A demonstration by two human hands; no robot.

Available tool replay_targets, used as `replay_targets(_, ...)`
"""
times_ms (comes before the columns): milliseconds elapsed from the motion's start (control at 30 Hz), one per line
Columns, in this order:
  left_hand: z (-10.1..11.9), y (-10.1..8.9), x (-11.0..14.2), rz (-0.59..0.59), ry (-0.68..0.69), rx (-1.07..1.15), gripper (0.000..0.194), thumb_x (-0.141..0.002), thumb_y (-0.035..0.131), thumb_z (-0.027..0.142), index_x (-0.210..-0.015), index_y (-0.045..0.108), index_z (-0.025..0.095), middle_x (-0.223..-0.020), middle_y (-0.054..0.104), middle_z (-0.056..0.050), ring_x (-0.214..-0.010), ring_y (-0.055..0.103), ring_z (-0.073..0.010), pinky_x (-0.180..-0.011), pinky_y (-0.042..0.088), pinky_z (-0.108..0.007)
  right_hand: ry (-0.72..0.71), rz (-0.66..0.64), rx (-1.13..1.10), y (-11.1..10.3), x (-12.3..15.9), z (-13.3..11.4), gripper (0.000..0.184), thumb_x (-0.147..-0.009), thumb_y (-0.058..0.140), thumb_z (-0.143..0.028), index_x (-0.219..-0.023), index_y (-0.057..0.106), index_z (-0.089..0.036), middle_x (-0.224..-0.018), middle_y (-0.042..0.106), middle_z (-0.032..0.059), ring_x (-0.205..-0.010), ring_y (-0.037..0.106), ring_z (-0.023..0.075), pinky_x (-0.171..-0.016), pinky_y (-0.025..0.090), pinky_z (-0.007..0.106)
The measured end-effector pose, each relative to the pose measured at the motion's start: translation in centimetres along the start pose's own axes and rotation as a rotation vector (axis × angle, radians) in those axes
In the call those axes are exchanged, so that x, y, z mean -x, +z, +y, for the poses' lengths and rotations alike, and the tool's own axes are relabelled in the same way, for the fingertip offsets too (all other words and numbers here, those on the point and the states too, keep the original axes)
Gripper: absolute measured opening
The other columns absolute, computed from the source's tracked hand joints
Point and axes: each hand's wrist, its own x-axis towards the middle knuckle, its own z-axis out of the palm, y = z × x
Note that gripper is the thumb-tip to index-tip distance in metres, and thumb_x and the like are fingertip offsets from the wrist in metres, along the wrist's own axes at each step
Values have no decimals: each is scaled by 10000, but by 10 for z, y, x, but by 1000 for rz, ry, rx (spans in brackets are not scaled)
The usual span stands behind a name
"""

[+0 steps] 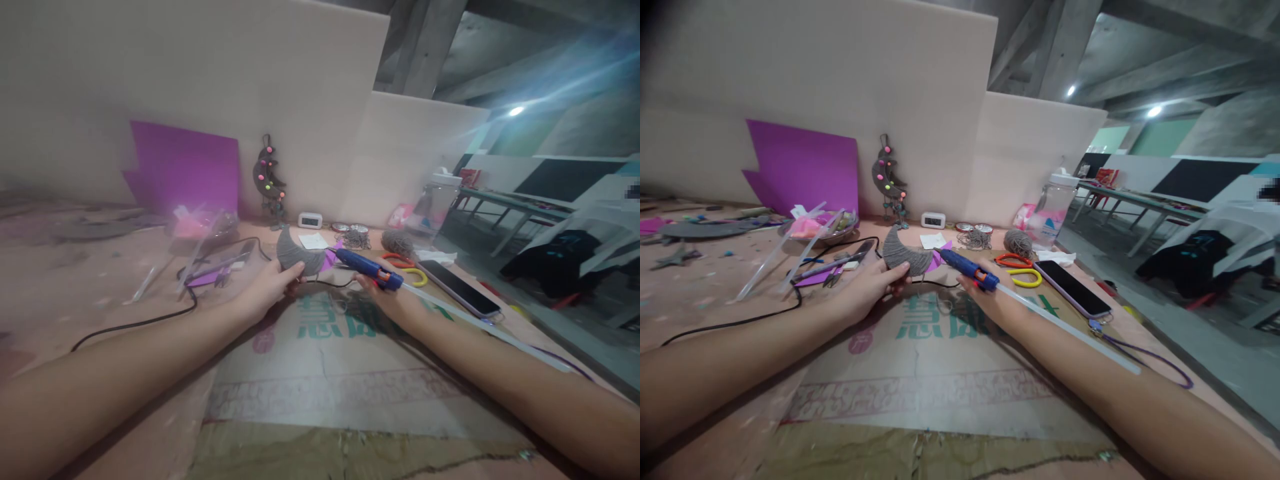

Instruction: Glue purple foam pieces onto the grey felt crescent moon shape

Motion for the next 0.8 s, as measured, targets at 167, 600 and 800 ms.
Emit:
replay_targets(167,-6,-5,-6,-2,-97,142,329,-759,675,456,-792,550,153,-686,583,7,-483,464,-54,-452,391,-165,-21,-31,9,-4,3,-7,194,-831,579,-403,-837,612,-213,-748,640,23,-689,598,191,-651,473,326)
replay_targets(600,-2,-2,-4,20,-107,224,303,-775,676,409,-843,532,151,-662,579,11,-483,487,-58,-443,410,-164,49,-31,-101,-4,3,-7,292,-835,548,-472,-854,654,-201,-821,679,48,-778,622,217,-763,486,368)
replay_targets(800,-1,1,-1,15,-76,173,326,-764,670,443,-783,519,155,-644,575,15,-475,466,-61,-450,381,-173,201,6,-159,-7,-4,-1,445,-900,411,-538,-824,680,-192,-756,674,48,-767,626,208,-716,476,317)
